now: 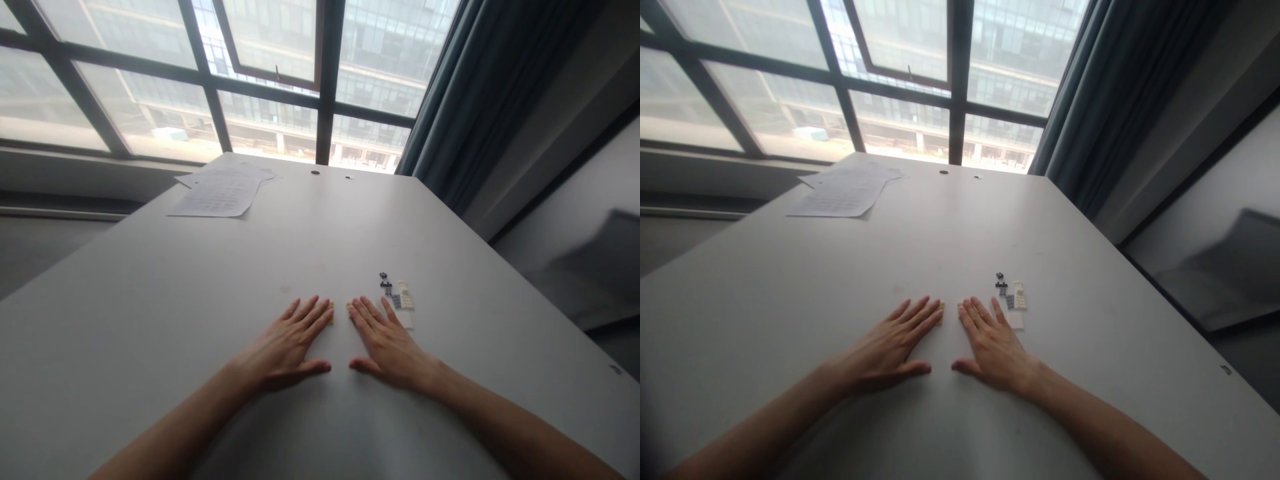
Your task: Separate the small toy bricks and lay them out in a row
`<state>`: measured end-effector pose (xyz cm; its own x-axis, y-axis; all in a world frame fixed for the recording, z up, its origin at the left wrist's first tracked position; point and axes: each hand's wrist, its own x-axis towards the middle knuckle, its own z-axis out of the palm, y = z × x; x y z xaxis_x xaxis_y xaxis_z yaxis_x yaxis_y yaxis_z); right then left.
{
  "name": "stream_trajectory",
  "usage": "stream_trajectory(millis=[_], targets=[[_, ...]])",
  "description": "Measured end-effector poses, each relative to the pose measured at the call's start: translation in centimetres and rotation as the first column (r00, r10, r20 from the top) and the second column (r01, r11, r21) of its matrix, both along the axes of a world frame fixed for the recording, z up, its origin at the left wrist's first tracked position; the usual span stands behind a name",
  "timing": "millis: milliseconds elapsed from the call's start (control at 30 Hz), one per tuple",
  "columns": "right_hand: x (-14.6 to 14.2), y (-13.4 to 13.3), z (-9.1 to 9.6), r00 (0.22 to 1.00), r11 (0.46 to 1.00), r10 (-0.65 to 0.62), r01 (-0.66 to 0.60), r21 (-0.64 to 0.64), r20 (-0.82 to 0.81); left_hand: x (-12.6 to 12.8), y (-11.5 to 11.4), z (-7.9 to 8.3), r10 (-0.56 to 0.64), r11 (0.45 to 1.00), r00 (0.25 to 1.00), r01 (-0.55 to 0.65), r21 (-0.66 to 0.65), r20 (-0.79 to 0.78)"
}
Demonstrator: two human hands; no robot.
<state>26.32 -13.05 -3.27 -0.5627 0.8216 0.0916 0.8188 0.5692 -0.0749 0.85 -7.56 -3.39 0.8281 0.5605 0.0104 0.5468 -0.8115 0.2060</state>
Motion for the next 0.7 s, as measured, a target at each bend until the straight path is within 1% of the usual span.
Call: stream_trajectory(millis=[200,367,533,633,700], targets=[[4.4,-0.2,-0.1,0.995,0.996,-0.055,0.049,0.076,0.078,5.7,0.6,0.0,-0.038,0.999,0.998,0.039,-0.009,0.046],[6.1,-0.2,-0.4,0.991,0.991,-0.086,0.074,0.112,0.104,8.8,1.1,-0.6,-0.07,0.998,0.992,0.07,-0.001,0.107],[6.5,-0.2,-1.1,0.986,0.986,-0.123,0.109,0.129,0.112,10.0,1.4,-0.9,-0.072,0.997,0.99,0.074,-0.009,0.125],[6.6,-0.2,-1.6,0.985,0.981,-0.145,0.131,0.141,0.096,10.0,1.4,-0.5,-0.091,0.995,0.987,0.095,-0.018,0.134],[6.7,-0.2,-1.8,0.986,0.978,-0.159,0.151,0.143,0.046,9.6,1.5,-0.3,-0.089,0.994,0.982,0.097,-0.041,0.168]])
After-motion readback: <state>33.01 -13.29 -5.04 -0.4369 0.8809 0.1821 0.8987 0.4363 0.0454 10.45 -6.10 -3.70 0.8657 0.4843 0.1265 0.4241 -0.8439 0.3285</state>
